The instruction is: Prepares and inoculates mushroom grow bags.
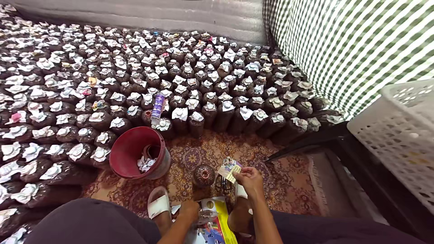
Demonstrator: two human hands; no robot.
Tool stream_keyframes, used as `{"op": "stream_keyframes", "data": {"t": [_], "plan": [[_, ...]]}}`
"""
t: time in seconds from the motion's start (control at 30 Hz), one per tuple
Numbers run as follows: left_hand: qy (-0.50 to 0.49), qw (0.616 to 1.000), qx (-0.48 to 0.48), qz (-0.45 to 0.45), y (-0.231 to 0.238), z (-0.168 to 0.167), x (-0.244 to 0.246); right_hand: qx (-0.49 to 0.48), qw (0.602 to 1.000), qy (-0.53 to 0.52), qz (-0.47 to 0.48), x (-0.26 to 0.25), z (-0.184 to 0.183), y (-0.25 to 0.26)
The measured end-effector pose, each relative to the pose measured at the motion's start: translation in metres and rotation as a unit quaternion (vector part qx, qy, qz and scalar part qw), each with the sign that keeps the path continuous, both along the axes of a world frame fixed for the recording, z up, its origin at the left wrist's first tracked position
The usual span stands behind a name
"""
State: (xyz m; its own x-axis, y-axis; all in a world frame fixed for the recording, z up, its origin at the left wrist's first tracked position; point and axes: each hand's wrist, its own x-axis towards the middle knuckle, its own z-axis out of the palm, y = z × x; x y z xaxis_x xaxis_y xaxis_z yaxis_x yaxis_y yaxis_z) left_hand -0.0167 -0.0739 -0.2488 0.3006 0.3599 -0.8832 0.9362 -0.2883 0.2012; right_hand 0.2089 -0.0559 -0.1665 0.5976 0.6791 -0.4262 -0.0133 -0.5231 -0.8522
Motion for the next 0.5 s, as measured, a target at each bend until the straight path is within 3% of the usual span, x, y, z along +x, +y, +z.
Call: {"op": "stream_keyframes", "data": {"t": [0.27,0.4,0.5], "plan": [[-0.001,1.000,-0.012,0.022,0.005,0.005,-0.001,0.028,0.999,0.024,0.004,-0.006,-0.001,0.003],[0.008,0.994,0.001,0.108,0.033,0.043,-0.006,0.037,0.998,0.049,-0.006,-0.003,0.002,0.006],[-0.089,0.963,0.118,0.224,0.061,0.076,-0.024,0.059,0.989,0.124,-0.050,-0.004,0.002,0.010]]}}
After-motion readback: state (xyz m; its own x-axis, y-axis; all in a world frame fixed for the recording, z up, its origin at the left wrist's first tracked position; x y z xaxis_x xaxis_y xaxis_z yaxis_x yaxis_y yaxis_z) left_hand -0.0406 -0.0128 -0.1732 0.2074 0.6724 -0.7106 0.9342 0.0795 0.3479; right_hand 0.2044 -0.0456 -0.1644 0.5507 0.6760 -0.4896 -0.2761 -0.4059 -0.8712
